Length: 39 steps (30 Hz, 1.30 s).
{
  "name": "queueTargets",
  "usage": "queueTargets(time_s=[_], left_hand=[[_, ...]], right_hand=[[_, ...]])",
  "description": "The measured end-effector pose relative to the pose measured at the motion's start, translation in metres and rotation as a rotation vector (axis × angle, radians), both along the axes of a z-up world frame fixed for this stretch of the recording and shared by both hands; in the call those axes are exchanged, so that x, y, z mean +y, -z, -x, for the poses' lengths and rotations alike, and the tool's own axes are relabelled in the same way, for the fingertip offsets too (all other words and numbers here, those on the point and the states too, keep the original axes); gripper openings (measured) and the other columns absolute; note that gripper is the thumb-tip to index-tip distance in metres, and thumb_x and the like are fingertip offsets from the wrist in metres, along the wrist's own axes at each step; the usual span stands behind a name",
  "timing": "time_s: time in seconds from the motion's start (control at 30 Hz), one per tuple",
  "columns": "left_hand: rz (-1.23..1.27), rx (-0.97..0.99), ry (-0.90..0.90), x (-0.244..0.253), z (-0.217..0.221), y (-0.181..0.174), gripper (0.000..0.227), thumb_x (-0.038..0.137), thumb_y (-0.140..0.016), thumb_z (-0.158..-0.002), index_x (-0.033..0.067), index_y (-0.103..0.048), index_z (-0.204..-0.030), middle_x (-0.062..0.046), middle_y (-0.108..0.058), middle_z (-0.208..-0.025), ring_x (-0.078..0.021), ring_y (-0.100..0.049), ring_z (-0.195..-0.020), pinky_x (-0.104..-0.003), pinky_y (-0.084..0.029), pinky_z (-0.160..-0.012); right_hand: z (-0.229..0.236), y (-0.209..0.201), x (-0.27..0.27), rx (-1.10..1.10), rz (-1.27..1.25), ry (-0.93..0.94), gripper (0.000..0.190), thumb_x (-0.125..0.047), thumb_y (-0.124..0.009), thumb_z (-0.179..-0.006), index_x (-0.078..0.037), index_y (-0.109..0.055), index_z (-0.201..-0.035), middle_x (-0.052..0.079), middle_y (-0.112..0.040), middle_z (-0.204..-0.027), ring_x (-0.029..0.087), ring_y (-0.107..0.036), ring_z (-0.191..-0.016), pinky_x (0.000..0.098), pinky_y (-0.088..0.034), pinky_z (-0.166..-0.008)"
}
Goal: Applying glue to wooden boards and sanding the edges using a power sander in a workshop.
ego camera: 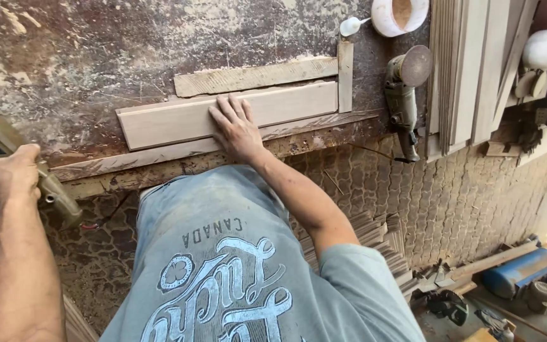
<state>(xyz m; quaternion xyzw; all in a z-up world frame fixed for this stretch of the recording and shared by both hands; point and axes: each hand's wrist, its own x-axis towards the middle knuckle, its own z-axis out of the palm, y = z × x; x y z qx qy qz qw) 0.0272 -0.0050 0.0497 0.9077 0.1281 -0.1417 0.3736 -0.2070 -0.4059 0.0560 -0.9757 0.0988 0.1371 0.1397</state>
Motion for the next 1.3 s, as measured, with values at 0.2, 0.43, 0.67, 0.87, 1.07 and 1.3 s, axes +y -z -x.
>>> queueTargets(time_s=[0.2,0.43,0.67,0.87,1.07,1.3], left_hand=[[0.174,-0.031,0.088,-0.017,0.035,-0.056,0.057,0.001,-0.079,-0.088,-0.0071,-0.041,-0.13,-0.019,-0.053,-0.114,-0.0274,-0.062,-0.087,-0.034,-0.058,-0.065],[1.318,0.46,0.025,-0.116,0.188,-0.108,0.093,0.0,-0.076,-0.066,0.0187,-0.047,-0.152,-0.013,-0.058,-0.145,-0.0274,-0.063,-0.118,-0.039,-0.062,-0.091],[0.555,0.417,0.289,-0.254,0.304,-0.135,0.103,0.052,-0.092,-0.063,-0.0081,-0.056,-0.138,-0.034,-0.067,-0.125,-0.0523,-0.062,-0.118,-0.06,-0.053,-0.097],[0.09,0.482,0.502,-0.313,0.39,-0.074,0.066,0.074,-0.077,-0.07,0.0197,-0.061,-0.104,-0.013,-0.075,-0.095,-0.0373,-0.072,-0.099,-0.049,-0.056,-0.083],[0.27,0.422,0.621,-0.332,0.376,-0.079,0.049,0.058,-0.08,-0.065,0.0208,-0.059,-0.088,-0.007,-0.074,-0.086,-0.0333,-0.073,-0.094,-0.046,-0.056,-0.076],[1.251,0.743,0.398,-0.314,0.336,-0.037,0.08,0.058,-0.084,-0.079,0.0151,-0.042,-0.133,-0.014,-0.044,-0.134,-0.0327,-0.043,-0.127,-0.033,-0.05,-0.089]], right_hand=[[0.004,-0.07,0.002,-0.191,-0.423,0.143,0.055,-0.025,-0.074,-0.087,-0.007,-0.058,-0.136,0.015,-0.06,-0.135,0.04,-0.051,-0.126,0.0484,-0.041,-0.106],[0.01,-0.091,0.051,0.392,-1.817,0.437,0.087,-0.033,-0.081,-0.085,-0.007,-0.041,-0.158,0.013,-0.057,-0.147,0.027,-0.053,-0.135,0.0507,-0.041,-0.114],[0.075,-0.109,-0.045,0.082,-2.113,0.969,0.048,-0.022,-0.067,-0.086,0.003,-0.063,-0.128,0.032,-0.07,-0.116,0.048,-0.072,-0.101,0.0646,-0.057,-0.088],[0.118,-0.128,-0.115,-0.244,-1.898,1.037,0.043,-0.016,-0.07,-0.087,-0.003,-0.061,-0.127,0.025,-0.071,-0.122,0.039,-0.072,-0.11,0.0552,-0.06,-0.095],[0.154,-0.114,-0.133,-0.301,-1.883,1.086,0.037,-0.021,-0.067,-0.088,-0.003,-0.068,-0.121,0.02,-0.073,-0.12,0.034,-0.073,-0.113,0.0504,-0.061,-0.098],[0.174,-0.044,-0.131,-0.226,-2.187,0.896,0.042,-0.034,-0.067,-0.088,-0.004,-0.071,-0.117,0.024,-0.074,-0.117,0.039,-0.071,-0.111,0.0543,-0.055,-0.1]])
